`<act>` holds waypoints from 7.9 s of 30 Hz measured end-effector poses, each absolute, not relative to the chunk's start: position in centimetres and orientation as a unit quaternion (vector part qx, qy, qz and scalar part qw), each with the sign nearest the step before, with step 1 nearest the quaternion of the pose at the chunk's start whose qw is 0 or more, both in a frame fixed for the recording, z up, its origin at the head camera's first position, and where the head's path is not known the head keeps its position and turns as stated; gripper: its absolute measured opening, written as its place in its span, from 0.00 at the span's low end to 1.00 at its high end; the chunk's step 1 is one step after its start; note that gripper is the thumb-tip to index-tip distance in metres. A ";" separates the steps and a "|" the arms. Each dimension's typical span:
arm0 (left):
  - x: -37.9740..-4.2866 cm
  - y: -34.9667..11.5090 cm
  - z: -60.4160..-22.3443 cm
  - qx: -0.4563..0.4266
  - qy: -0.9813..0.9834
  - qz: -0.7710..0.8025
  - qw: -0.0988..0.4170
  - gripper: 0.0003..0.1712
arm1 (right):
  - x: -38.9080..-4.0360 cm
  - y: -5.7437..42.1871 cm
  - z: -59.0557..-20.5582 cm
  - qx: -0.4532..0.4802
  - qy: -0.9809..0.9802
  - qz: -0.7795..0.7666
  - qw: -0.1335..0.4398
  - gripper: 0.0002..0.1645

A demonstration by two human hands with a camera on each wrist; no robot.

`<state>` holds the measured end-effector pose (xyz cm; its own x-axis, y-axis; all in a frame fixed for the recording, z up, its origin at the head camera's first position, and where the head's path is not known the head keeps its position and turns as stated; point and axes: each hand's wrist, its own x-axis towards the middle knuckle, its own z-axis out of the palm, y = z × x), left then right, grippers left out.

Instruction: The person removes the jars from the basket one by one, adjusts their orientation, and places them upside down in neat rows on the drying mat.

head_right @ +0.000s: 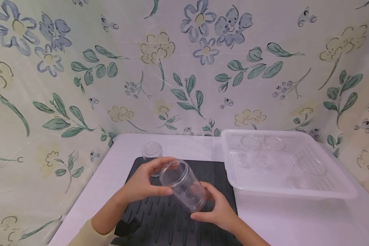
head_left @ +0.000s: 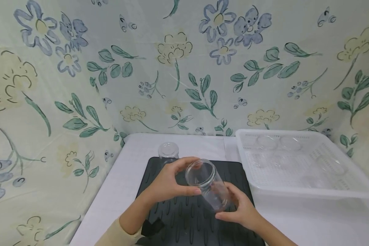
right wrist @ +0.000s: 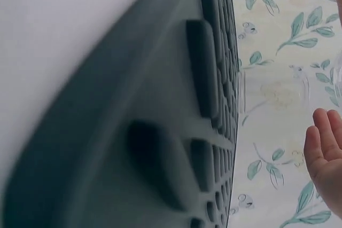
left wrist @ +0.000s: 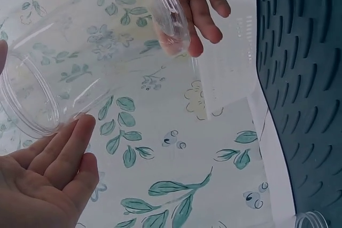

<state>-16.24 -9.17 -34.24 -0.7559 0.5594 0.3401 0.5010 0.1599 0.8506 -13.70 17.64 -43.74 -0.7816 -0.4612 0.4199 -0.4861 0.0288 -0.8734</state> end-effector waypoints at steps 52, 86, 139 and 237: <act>-16.6 -6.6 -41.0 0.407 0.755 0.498 0.130 0.37 | -14.0 19.3 -35.1 0.451 -0.633 0.616 0.130 0.43; -16.7 -9.6 -42.5 0.299 0.853 0.411 0.120 0.46 | -16.0 16.6 -36.5 0.390 -0.689 0.603 0.100 0.39; -11.9 -21.6 -45.5 0.195 0.900 0.346 0.181 0.73 | -25.1 11.4 -42.7 0.217 -0.744 0.629 0.057 0.43; -13.0 -22.0 -47.7 0.271 0.893 0.310 0.179 0.67 | -17.7 44.8 -39.3 -0.215 -0.860 0.425 0.182 0.51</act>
